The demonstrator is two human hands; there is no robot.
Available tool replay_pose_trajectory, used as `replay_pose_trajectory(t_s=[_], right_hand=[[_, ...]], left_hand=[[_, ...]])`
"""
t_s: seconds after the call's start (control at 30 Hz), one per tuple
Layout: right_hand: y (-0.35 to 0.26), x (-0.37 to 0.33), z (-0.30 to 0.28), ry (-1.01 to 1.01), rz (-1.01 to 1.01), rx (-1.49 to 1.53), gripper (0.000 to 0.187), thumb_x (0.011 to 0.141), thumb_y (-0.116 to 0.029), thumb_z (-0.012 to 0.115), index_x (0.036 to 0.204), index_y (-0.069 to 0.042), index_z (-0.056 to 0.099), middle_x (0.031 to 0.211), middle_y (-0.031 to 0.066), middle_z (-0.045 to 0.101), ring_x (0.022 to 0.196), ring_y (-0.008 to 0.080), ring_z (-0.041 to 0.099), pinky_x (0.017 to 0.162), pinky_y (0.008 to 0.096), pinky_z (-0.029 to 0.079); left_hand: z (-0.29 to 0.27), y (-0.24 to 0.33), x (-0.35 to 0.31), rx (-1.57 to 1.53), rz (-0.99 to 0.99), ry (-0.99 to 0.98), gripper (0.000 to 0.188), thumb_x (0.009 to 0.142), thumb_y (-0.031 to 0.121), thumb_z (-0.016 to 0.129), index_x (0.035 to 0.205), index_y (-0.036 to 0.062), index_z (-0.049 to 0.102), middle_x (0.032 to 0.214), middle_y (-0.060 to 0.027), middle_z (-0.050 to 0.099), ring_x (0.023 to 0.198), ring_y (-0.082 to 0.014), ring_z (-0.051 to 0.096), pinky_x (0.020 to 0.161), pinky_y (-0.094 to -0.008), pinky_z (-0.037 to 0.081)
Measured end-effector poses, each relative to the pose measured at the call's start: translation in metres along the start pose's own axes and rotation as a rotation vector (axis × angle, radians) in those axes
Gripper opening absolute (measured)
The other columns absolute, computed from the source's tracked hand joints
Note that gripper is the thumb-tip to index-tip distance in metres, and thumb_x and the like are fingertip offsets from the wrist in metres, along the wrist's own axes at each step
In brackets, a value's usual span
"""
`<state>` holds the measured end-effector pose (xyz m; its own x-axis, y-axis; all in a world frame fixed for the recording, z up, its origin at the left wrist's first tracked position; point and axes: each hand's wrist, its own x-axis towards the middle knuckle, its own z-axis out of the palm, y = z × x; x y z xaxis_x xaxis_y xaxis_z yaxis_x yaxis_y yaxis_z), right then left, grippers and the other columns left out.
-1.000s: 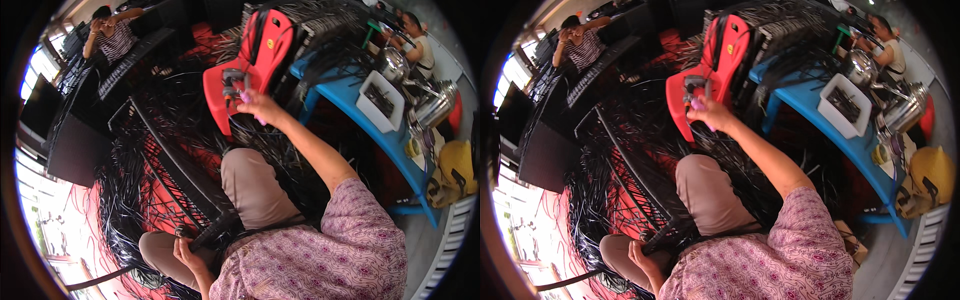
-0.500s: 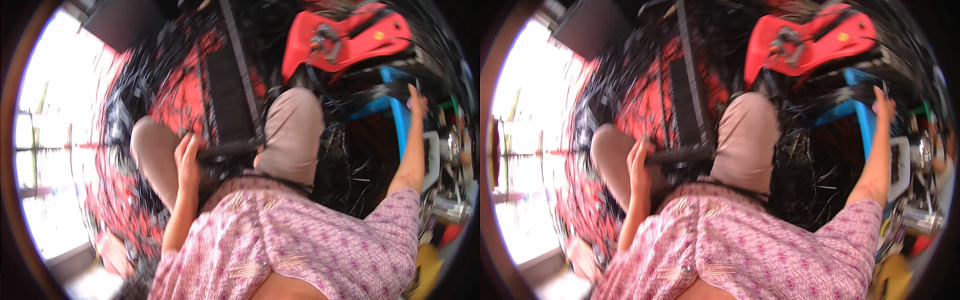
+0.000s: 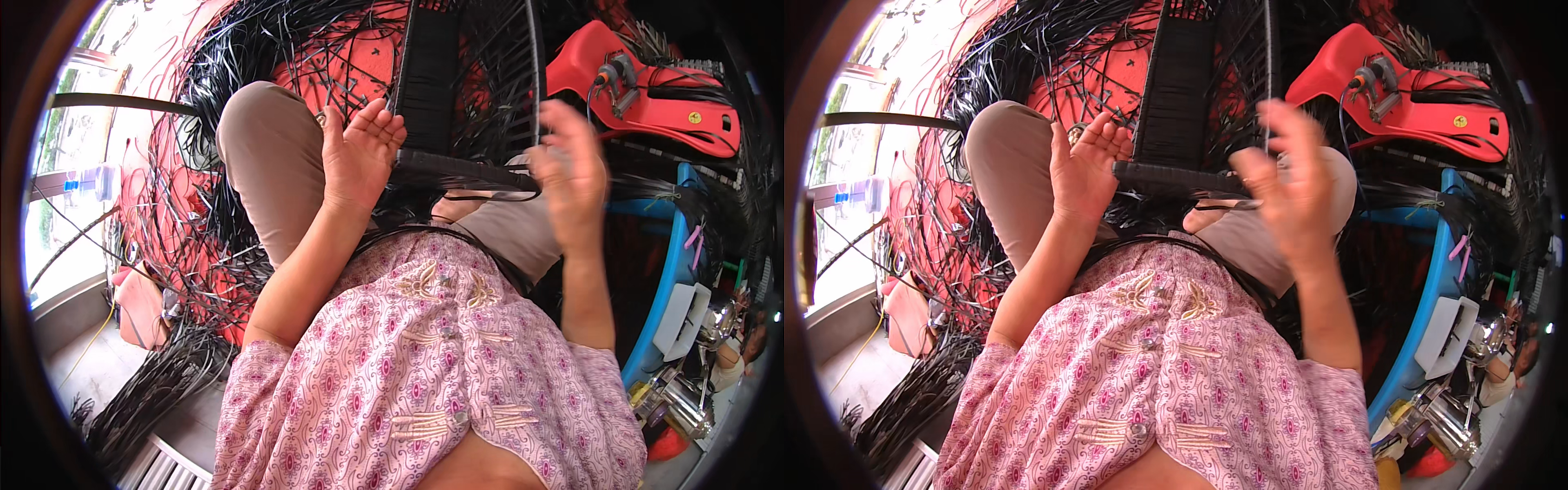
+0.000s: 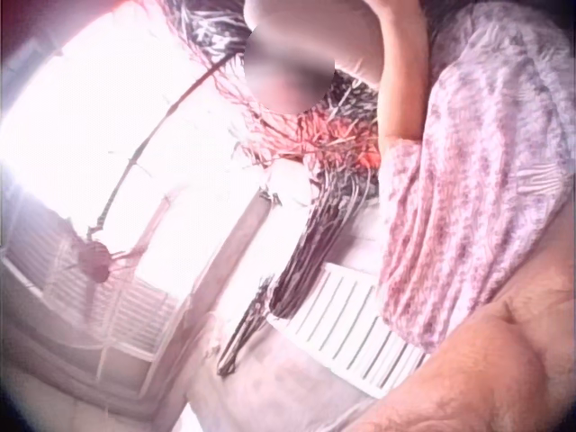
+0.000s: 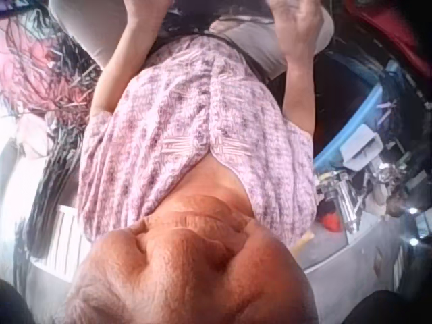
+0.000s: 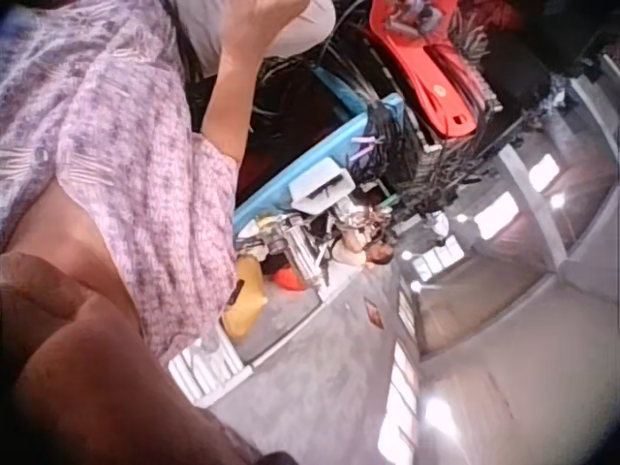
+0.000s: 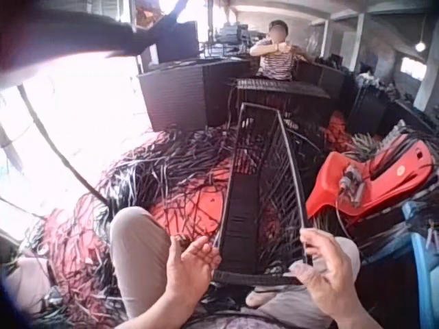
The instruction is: The person assembles a wicker component by hand and using a pneumatic stapler, securing black synthetic wicker strips to a metal frame. The person weaves the strips through the frame, cuts them with shears, and secures them with a stapler until the frame is partially covered.
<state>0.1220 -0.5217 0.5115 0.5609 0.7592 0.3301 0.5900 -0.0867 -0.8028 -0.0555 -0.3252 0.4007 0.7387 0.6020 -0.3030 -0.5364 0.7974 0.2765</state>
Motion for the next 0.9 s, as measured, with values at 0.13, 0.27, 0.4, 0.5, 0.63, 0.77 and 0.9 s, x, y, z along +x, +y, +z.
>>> replay_pose_trajectory(t_s=[0.13, 0.27, 0.4, 0.5, 0.63, 0.77, 0.9], right_hand=[[-0.024, -0.005, 0.053, -0.203, -0.008, -0.007, 0.047, 0.086, -0.028, 0.073, 0.122, 0.0, 0.059, 0.121, 0.0165, 0.059, 0.102, 0.0279, 0.064, 0.08, 0.0364, 0.055], [-0.008, -0.008, 0.071, -0.237, -0.18, -0.245, 0.03, 0.086, -0.03, 0.069, 0.107, -0.007, 0.066, 0.081, 0.0077, 0.066, 0.07, 0.0281, 0.063, 0.063, 0.0372, 0.049], [-0.003, -0.011, 0.052, -0.263, -0.12, -0.198, 0.027, 0.091, -0.031, 0.065, 0.104, -0.007, 0.067, 0.08, 0.0083, 0.065, 0.069, 0.0257, 0.063, 0.062, 0.0348, 0.047], [-0.002, -0.012, 0.034, -0.307, -0.009, -0.2, 0.03, 0.092, -0.032, 0.064, 0.104, -0.005, 0.067, 0.079, 0.0087, 0.063, 0.067, 0.0243, 0.061, 0.062, 0.0328, 0.047], [0.018, -0.02, 0.018, -0.24, 0.037, -0.087, 0.033, 0.091, -0.033, 0.066, 0.102, -0.001, 0.068, 0.082, 0.0101, 0.066, 0.07, 0.0209, 0.061, 0.065, 0.0302, 0.047], [0.022, -0.02, 0.018, -0.195, -0.028, -0.18, 0.034, 0.081, -0.029, 0.077, 0.099, -0.001, 0.068, 0.089, 0.0099, 0.069, 0.077, 0.02, 0.065, 0.072, 0.0294, 0.05], [0.02, -0.013, 0.018, -0.174, 0.032, -0.228, 0.035, 0.075, -0.022, 0.083, 0.097, 0.0, 0.068, 0.088, 0.0109, 0.069, 0.079, 0.0207, 0.066, 0.073, 0.0298, 0.051]], left_hand=[[-0.005, -0.009, 0.005, -0.066, -0.082, -0.114, 0.068, 0.094, 0.062, 0.05, 0.115, -0.0023, 0.061, 0.102, -0.0112, 0.066, 0.102, -0.0265, 0.06, 0.099, -0.0408, 0.045], [0.0, -0.023, 0.011, -0.145, -0.177, -0.101, 0.067, 0.094, 0.058, 0.052, 0.118, -0.0036, 0.059, 0.103, -0.0126, 0.066, 0.106, -0.03, 0.059, 0.101, -0.0419, 0.044], [-0.005, -0.037, 0.013, 0.115, -0.161, -0.145, 0.043, 0.099, 0.041, 0.054, 0.115, 0.0016, 0.062, 0.102, -0.0089, 0.066, 0.101, -0.0249, 0.063, 0.097, -0.0402, 0.047], [-0.023, -0.033, 0.011, 0.267, -0.147, -0.059, 0.038, 0.1, 0.037, 0.054, 0.114, 0.0034, 0.063, 0.101, -0.0069, 0.067, 0.1, -0.0235, 0.063, 0.095, -0.0386, 0.047], [-0.046, -0.018, 0.015, 0.48, -0.221, 0.147, 0.025, 0.099, 0.028, 0.056, 0.109, 0.0063, 0.065, 0.092, -0.0019, 0.066, 0.087, -0.0141, 0.063, 0.078, -0.0283, 0.049], [-0.068, -0.019, 0.018, 0.374, -0.281, 0.398, 0.025, 0.097, 0.028, 0.059, 0.111, 0.0077, 0.064, 0.092, 0.0011, 0.064, 0.085, -0.0129, 0.061, 0.076, -0.0284, 0.047], [-0.087, -0.019, 0.028, 0.476, -0.269, 0.57, 0.023, 0.095, 0.026, 0.061, 0.111, 0.0099, 0.062, 0.095, 0.0019, 0.063, 0.083, -0.0108, 0.06, 0.073, -0.0276, 0.047]])
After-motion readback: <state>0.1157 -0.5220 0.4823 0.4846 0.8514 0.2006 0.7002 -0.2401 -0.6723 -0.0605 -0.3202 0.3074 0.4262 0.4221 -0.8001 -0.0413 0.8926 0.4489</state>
